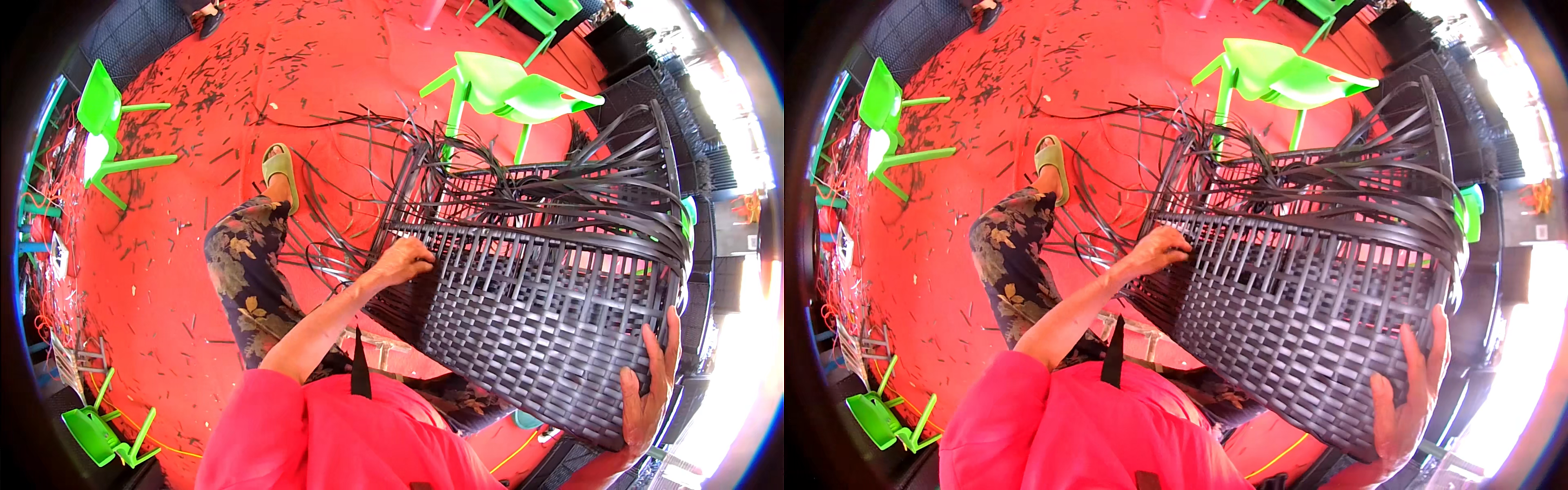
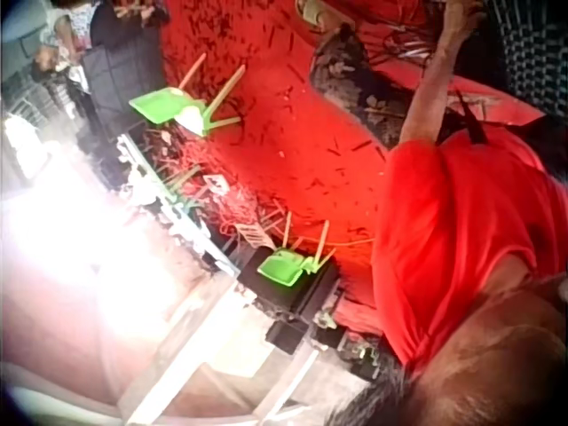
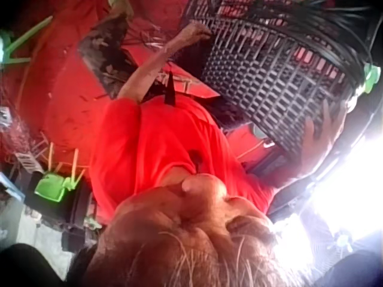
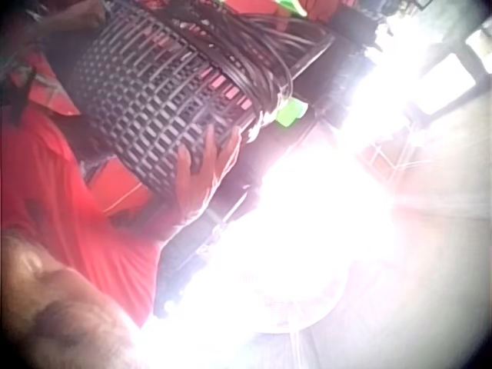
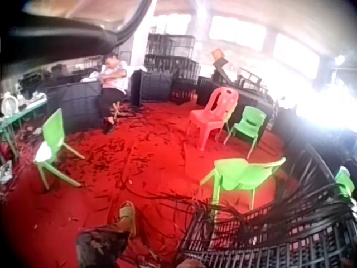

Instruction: The person weaves black plastic straps into a basket frame by hand, pulling the straps through the vertical ribs and tucking the ends into the weave.

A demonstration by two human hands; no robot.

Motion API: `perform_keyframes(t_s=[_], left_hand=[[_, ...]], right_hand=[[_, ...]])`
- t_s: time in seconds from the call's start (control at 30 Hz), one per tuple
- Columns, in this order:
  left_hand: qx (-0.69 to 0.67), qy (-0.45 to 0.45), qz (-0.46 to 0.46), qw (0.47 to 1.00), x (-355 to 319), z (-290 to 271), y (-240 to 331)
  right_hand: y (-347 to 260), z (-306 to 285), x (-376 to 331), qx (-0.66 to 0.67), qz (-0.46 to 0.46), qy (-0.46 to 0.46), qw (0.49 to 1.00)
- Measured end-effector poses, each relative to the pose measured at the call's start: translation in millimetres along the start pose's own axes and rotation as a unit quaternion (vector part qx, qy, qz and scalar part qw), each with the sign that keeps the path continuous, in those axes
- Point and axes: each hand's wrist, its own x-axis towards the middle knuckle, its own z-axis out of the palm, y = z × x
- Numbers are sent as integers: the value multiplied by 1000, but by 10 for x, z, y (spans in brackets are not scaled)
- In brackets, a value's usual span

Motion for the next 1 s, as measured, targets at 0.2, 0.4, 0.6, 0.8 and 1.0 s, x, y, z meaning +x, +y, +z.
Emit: perform_keyframes(t_s=[0.2,0.4,0.6,0.8,1.0], left_hand=[[-203,-120,-214,948,19,-173,117],[-145,-199,-325,913,-489,-643,-698],[459,-141,-440,759,-1099,-1100,-1231],[-10,-53,-157,986,-319,-309,-337],[1,-137,-170,976,-86,-168,215]], right_hand=[[0,-19,10,-10,-3,4,1000],[-11,-2,-4,2,5,46,999],[-2,23,-16,29,37,64,997],[10,-10,-25,6,14,41,999],[18,-10,-31,14,3,48,999]])
